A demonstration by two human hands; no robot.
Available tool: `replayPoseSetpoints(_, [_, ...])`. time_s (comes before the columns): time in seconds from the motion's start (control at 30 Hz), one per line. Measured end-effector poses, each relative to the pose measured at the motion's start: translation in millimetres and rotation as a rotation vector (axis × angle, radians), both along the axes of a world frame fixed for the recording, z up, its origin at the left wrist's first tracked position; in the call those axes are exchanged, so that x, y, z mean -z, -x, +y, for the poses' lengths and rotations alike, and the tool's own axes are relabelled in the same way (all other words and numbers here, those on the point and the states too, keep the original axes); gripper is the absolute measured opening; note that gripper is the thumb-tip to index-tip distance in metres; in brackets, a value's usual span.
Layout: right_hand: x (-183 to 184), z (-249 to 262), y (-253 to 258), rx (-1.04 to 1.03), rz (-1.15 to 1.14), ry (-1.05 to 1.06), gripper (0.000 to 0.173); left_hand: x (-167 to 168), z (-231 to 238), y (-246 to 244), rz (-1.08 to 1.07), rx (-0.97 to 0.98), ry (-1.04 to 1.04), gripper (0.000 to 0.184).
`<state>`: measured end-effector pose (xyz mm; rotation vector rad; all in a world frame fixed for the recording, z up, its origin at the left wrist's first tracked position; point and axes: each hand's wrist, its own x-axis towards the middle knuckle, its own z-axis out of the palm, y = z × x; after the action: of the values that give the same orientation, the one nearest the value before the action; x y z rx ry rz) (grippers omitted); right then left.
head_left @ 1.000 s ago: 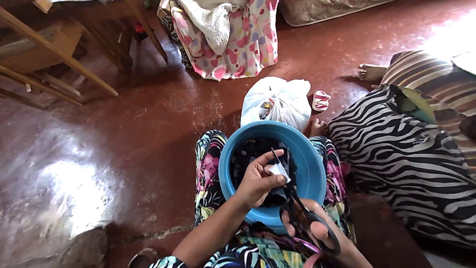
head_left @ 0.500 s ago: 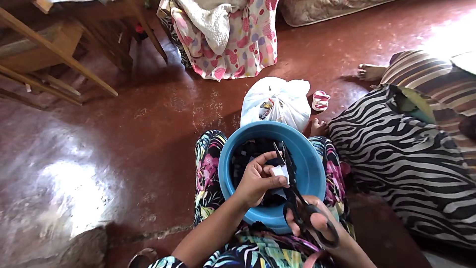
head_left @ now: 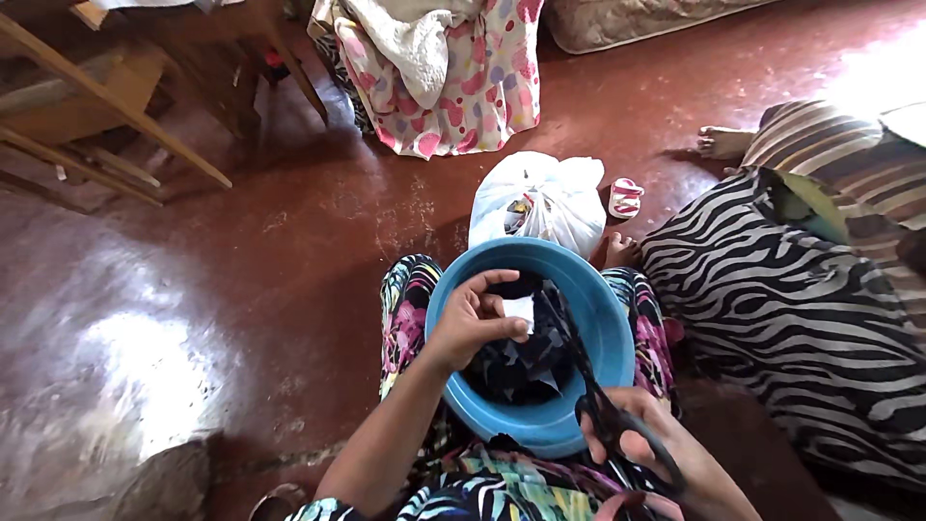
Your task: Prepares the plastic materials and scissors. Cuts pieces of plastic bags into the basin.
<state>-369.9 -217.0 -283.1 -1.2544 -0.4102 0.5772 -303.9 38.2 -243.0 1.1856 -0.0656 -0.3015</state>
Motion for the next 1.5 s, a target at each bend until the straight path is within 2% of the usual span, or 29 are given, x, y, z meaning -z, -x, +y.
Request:
replayPoseSetpoints(0.1, [2.7,-5.9,4.5,-0.009,-0.02,0.16,0.053,-7.3,15.5,-9.9,-0.004,0.039,-0.038,0.063])
replayPoseSetpoints(0.23, [3.1,-2.0,6.1,-0.009,-0.017,0.224,0.058,-14.1,21.7,-18.9,-0.006,0.155,-0.123,0.073])
replayPoseSetpoints(0.7, [-0.9,6.3,3.1,-0.026,0.002,0.299,0.06,-24.1,26.9,-34.0,-0.067,0.536,-0.339,0.104])
replayPoseSetpoints(0.93, [-1.5,8.7,1.9,-0.034,0.023,0.307,0.059,-24.8,25.3,-35.8,-0.076,0.574,-0.328,0.107])
replayPoseSetpoints(1.2, [-0.3,10.6,1.8,-0.041,0.058,0.207,0.05,-20.6,28.0,-37.7,-0.134,0.618,-0.278,0.105])
replayPoseSetpoints(1.37, [6.6,11.1,0.0,-0.213,0.15,-0.081,0.039,-7.5,31.2,-39.4,-0.323,0.705,-0.082,0.105])
replayPoseSetpoints(1.5, [6.9,14.9,-0.6,-0.361,0.253,-0.26,0.044,4.8,28.3,-39.3,-0.361,0.742,0.109,0.102])
